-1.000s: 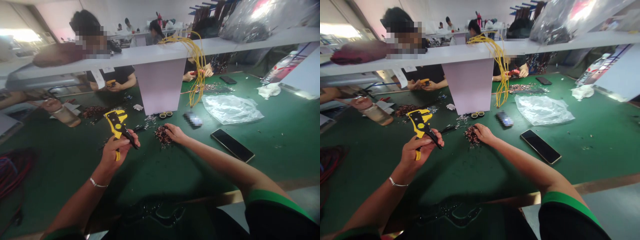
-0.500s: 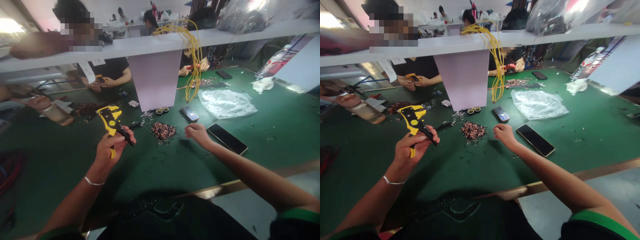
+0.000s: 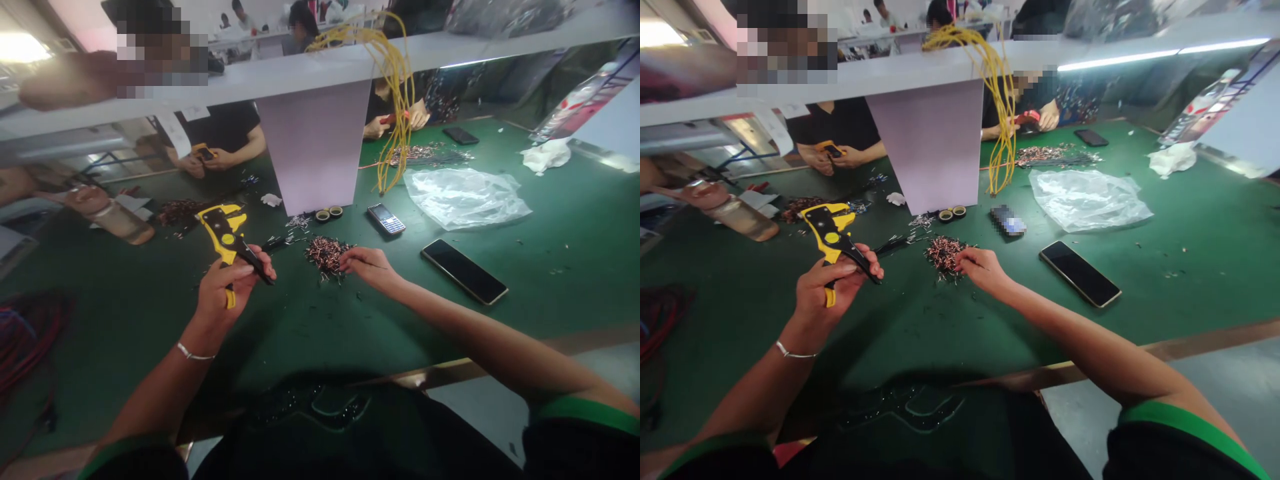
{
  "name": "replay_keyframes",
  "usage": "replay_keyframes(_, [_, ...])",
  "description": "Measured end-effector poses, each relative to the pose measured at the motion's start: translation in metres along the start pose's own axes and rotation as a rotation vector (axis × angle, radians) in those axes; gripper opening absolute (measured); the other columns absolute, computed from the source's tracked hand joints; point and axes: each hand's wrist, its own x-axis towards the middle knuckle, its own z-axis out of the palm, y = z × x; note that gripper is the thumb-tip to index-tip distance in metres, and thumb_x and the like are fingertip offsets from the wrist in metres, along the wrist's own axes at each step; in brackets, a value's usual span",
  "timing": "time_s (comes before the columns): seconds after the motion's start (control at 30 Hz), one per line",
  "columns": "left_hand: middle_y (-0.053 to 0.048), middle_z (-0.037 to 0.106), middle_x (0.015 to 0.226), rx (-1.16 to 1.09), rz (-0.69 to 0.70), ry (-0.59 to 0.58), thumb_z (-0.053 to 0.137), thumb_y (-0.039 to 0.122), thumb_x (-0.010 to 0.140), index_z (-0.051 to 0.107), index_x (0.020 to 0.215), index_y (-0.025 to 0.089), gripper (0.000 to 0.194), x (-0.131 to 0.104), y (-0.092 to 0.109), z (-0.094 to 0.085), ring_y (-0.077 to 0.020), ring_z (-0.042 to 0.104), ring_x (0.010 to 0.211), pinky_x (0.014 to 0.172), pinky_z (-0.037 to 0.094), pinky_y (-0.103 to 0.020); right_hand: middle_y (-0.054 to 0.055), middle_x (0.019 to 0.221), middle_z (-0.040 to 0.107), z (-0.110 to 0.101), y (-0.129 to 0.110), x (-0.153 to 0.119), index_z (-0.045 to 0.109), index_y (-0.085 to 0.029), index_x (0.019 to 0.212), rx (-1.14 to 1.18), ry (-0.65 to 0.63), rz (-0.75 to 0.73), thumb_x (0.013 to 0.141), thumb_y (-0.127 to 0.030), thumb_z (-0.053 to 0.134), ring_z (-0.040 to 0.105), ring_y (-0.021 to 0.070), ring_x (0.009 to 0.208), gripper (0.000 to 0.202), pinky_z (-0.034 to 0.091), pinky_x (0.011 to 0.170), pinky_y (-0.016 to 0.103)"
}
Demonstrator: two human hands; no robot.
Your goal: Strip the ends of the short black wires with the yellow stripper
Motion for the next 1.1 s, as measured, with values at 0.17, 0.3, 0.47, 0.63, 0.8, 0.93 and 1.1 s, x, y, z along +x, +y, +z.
replay_keyframes(0.17, [-0.009,0.071,0.088,-0.017,-0.019,0.021,0.063,0.011,0.073,0.072,0.096,0.012,0.024,0.001,-0.001,0.001,-0.0229,0.067,0.076,0.072,0.058,-0.042,0.003,0.083,0.079,0.010,-0.002,-0.012,0.074,-0.018,0.092,-0.189,-0.304,-0.191,0.084,-0.014,0.054,0.075,0.0180,0.078,0.023,0.061,0.075,0.030])
replay_keyframes(0.3, [-0.009,0.071,0.086,-0.030,-0.022,0.008,0.062,0.010,0.071,0.072,0.093,0.012,0.024,0.001,-0.001,0.004,-0.0223,0.066,0.073,0.070,0.058,-0.042,0.002,0.085,0.079,0.011,-0.003,-0.003,0.075,-0.019,0.092,-0.344,-0.221,-0.299,0.083,-0.011,0.055,0.074,0.0180,0.079,0.023,0.058,0.078,0.030])
replay_keyframes(0.47, [-0.009,0.070,0.088,-0.029,-0.012,0.000,0.062,0.009,0.072,0.072,0.093,0.012,0.024,0.001,-0.001,0.003,-0.0226,0.066,0.074,0.070,0.057,-0.042,0.003,0.087,0.080,0.027,-0.009,0.006,0.075,-0.018,0.096,-0.244,-0.329,-0.303,0.084,-0.011,0.053,0.075,0.0178,0.081,0.026,0.059,0.079,0.029])
replay_keyframes(0.63, [-0.009,0.070,0.086,-0.027,-0.013,-0.002,0.063,0.011,0.071,0.071,0.095,0.011,0.025,0.001,-0.003,0.000,-0.0232,0.067,0.074,0.070,0.057,-0.041,0.003,0.085,0.079,0.033,-0.011,0.015,0.076,-0.018,0.090,-0.257,-0.271,-0.261,0.081,-0.011,0.056,0.074,0.0186,0.082,0.023,0.059,0.080,0.031])
replay_keyframes(0.8, [-0.010,0.071,0.087,-0.013,0.008,0.008,0.061,0.011,0.072,0.071,0.097,0.010,0.026,0.001,-0.002,0.000,-0.0233,0.067,0.076,0.072,0.058,-0.041,0.002,0.077,0.076,0.025,-0.008,0.014,0.074,-0.017,0.081,-0.135,-0.297,-0.079,0.077,-0.008,0.052,0.075,0.0160,0.070,0.024,0.060,0.069,0.026])
replay_keyframes(0.93, [-0.009,0.071,0.087,-0.013,0.003,0.003,0.059,0.010,0.072,0.070,0.096,0.011,0.026,0.001,-0.003,0.001,-0.0224,0.067,0.074,0.072,0.059,-0.043,0.001,0.071,0.075,0.025,-0.007,0.012,0.075,-0.018,0.078,-0.159,-0.364,-0.082,0.073,-0.006,0.054,0.073,0.0164,0.068,0.024,0.058,0.068,0.027])
replay_keyframes(1.1, [-0.008,0.070,0.086,-0.027,-0.004,-0.020,0.061,0.011,0.073,0.070,0.095,0.013,0.025,0.001,-0.004,0.001,-0.0219,0.067,0.075,0.072,0.059,-0.042,0.003,0.087,0.079,0.019,-0.009,0.017,0.076,-0.018,0.094,-0.292,-0.234,-0.214,0.080,-0.010,0.056,0.073,0.0188,0.082,0.026,0.056,0.082,0.032])
